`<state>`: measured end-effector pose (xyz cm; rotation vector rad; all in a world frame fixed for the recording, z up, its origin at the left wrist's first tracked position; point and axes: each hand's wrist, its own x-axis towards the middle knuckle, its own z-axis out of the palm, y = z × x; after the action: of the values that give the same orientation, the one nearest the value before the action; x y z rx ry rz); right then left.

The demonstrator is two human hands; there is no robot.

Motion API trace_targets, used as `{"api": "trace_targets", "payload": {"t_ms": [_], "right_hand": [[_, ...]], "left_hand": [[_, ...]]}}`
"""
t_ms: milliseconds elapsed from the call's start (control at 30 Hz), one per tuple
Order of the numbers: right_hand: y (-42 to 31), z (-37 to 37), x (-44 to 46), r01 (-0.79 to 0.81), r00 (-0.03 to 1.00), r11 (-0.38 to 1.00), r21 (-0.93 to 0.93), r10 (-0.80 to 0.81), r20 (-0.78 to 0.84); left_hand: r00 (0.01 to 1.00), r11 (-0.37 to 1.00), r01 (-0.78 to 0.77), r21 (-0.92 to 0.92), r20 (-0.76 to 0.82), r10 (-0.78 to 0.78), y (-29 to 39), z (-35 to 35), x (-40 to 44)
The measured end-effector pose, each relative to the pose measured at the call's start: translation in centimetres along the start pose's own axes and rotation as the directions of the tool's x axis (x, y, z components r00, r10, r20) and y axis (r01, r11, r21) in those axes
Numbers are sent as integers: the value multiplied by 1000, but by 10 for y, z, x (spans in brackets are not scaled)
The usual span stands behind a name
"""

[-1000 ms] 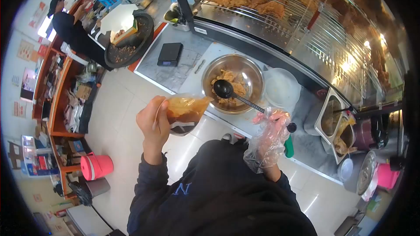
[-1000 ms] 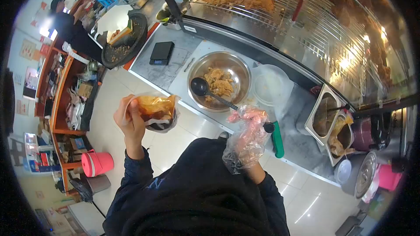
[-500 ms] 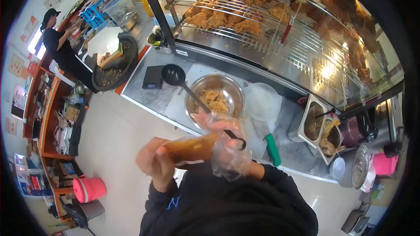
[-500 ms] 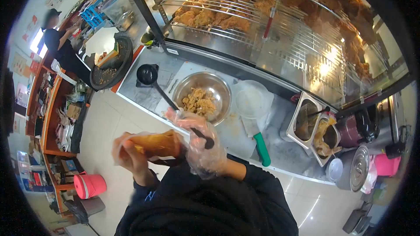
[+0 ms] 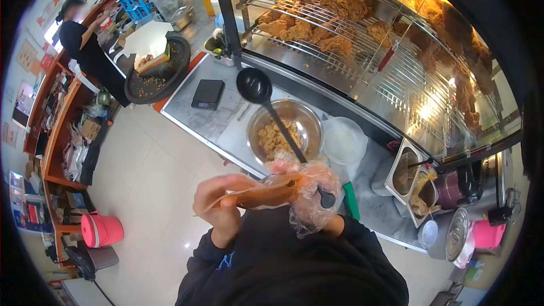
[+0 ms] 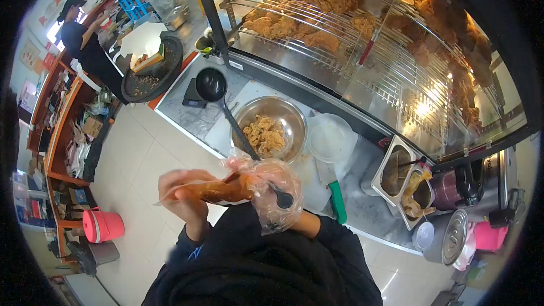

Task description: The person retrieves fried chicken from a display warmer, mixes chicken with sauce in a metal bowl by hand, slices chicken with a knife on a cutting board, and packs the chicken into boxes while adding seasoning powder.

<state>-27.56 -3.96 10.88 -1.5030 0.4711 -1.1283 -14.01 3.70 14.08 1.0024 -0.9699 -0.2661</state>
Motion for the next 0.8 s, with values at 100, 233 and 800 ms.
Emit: {"api": "trace_targets", "payload": {"t_ms": [100, 233, 800], "right_hand": [[11, 1, 7, 203, 978, 970, -135, -207, -22], [18, 9, 17, 172, 973, 983, -58, -178, -145], [54, -22, -22, -36, 902, 998, 58, 58, -428]], "left_hand": [[993, 992, 114, -62, 37, -112, -20, 0, -6], [959, 973, 164, -163, -204, -196, -41, 1, -20], [982, 664, -11, 748, 135, -135, -22, -41, 43]]}}
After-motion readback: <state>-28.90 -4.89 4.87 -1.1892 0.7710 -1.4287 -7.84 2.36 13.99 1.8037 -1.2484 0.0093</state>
